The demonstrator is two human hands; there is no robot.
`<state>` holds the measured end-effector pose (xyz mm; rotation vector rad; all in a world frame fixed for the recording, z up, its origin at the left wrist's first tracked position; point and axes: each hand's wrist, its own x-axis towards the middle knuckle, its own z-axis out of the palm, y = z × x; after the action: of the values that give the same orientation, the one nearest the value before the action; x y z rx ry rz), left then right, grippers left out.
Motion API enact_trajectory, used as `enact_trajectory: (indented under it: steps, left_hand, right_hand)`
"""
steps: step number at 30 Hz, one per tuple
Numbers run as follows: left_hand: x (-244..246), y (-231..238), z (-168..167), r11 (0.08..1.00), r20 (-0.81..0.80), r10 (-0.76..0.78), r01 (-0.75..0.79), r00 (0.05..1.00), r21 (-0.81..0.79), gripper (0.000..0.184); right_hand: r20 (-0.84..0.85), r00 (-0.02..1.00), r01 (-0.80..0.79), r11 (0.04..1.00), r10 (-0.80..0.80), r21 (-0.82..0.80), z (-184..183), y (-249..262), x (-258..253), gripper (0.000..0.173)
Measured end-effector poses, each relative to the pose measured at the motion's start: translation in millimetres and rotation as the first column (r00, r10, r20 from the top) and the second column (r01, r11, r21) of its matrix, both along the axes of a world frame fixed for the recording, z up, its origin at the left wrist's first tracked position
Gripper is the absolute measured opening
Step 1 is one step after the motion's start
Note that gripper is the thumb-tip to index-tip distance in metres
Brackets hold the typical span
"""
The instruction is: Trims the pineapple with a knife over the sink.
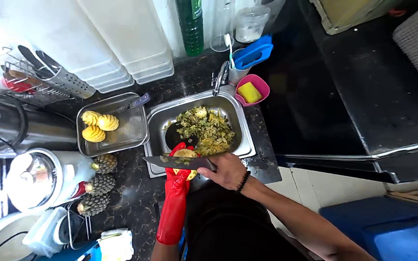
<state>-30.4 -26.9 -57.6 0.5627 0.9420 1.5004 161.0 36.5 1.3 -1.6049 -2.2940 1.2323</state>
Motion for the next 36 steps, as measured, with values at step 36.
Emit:
enact_trajectory:
  steps: [36]
  left_hand:
    - [-16, 1, 24, 0.995, -0.427, -0.088, 0.099, 0.9, 0.004, 0.108]
  right_hand:
    - [0.221, 0.967, -0.115, 0.991, 0.129, -0.075, -4, 29, 51, 0.086]
